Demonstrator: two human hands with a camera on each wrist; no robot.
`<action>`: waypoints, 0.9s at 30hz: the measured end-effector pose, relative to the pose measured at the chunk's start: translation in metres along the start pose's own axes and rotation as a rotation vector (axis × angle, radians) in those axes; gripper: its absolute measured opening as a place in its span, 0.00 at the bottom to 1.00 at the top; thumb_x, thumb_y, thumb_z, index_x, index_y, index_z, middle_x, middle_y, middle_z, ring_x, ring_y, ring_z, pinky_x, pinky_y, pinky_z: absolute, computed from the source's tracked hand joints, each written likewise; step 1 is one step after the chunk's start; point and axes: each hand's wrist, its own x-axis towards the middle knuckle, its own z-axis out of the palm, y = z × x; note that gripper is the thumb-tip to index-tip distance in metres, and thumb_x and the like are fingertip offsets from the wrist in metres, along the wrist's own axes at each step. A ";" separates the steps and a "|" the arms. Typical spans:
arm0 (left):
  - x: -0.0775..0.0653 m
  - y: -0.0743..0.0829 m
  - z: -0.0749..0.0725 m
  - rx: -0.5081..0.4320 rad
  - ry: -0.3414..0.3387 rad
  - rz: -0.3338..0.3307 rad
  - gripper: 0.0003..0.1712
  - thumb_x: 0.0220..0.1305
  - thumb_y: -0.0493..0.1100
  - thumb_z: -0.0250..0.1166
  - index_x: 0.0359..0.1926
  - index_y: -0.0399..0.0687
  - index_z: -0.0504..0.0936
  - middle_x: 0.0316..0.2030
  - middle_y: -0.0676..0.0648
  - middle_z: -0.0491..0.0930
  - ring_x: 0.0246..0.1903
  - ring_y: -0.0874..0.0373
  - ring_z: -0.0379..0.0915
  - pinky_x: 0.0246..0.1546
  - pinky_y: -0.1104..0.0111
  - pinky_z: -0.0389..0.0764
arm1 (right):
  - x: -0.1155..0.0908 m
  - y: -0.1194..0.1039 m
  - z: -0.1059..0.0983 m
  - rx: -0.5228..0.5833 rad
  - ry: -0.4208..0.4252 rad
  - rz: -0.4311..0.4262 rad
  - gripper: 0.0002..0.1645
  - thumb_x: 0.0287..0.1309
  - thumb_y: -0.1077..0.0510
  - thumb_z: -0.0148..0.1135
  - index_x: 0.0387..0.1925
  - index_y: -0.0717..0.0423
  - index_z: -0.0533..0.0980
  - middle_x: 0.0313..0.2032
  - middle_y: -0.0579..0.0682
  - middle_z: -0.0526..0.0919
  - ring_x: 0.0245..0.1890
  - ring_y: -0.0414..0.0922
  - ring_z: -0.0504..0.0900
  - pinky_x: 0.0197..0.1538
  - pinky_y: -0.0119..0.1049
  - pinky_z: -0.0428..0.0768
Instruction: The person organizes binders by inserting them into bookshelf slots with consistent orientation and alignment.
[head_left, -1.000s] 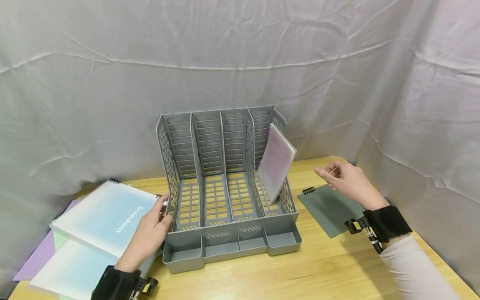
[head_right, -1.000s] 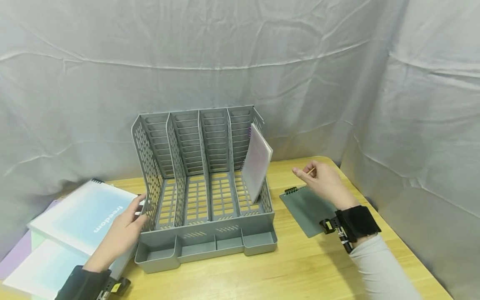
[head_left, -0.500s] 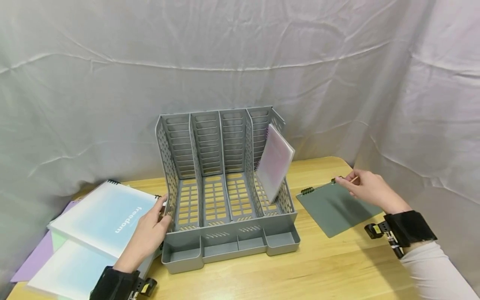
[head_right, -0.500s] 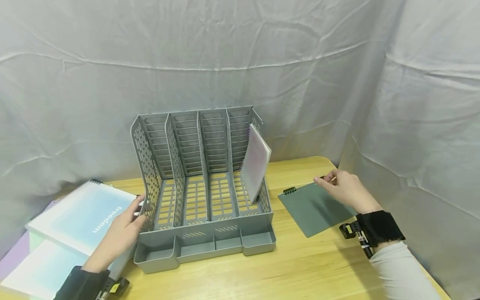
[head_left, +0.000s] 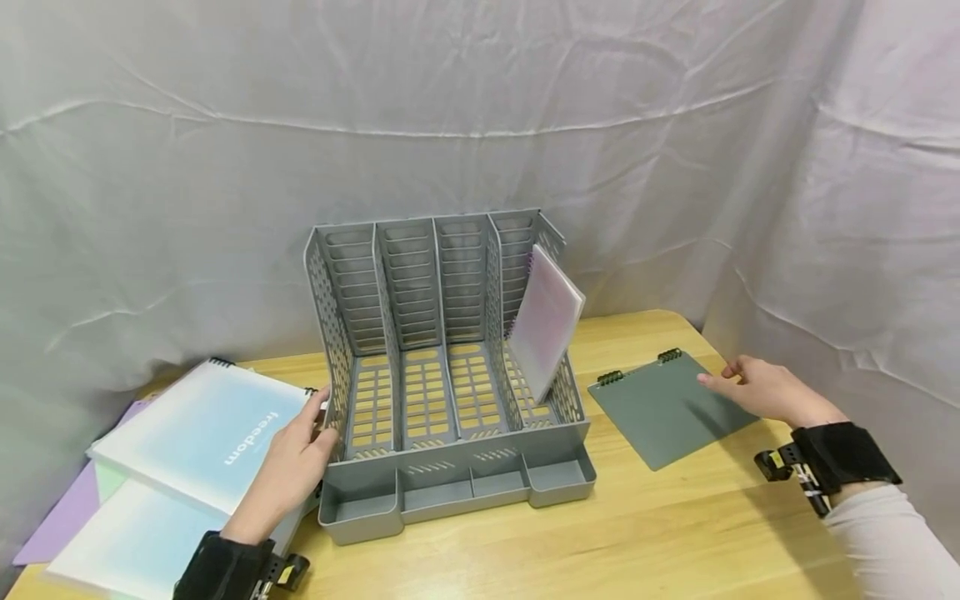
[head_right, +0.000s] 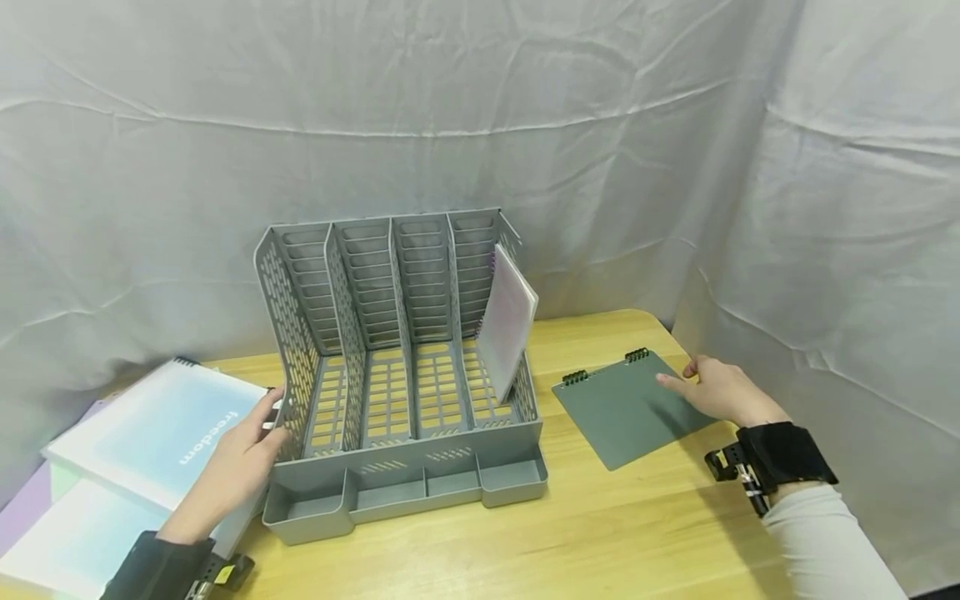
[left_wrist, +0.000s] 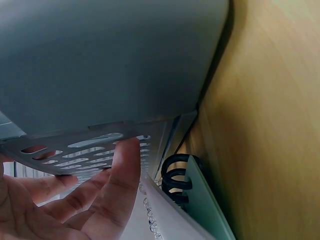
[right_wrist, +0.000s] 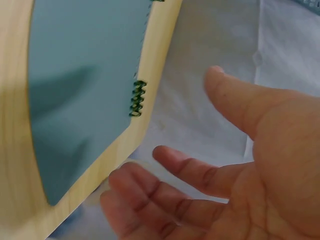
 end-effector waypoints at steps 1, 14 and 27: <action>0.000 0.000 0.000 0.000 0.002 0.001 0.39 0.81 0.39 0.46 0.87 0.44 0.48 0.71 0.25 0.72 0.67 0.30 0.75 0.63 0.38 0.79 | 0.000 0.002 0.000 -0.004 -0.020 0.008 0.47 0.79 0.33 0.52 0.61 0.80 0.70 0.58 0.83 0.76 0.54 0.76 0.79 0.47 0.59 0.82; 0.001 0.002 0.000 0.004 0.009 0.021 0.38 0.79 0.38 0.46 0.87 0.44 0.51 0.70 0.26 0.74 0.65 0.33 0.77 0.59 0.41 0.81 | 0.005 0.026 0.009 -0.054 -0.094 -0.001 0.54 0.75 0.32 0.59 0.65 0.85 0.66 0.62 0.85 0.72 0.60 0.82 0.73 0.54 0.65 0.80; -0.003 -0.003 0.003 0.021 -0.006 -0.019 0.38 0.80 0.40 0.46 0.87 0.45 0.50 0.72 0.27 0.73 0.64 0.35 0.78 0.56 0.45 0.81 | 0.007 0.026 0.019 -0.064 -0.194 -0.009 0.53 0.71 0.31 0.63 0.60 0.83 0.72 0.59 0.83 0.76 0.54 0.73 0.81 0.54 0.62 0.82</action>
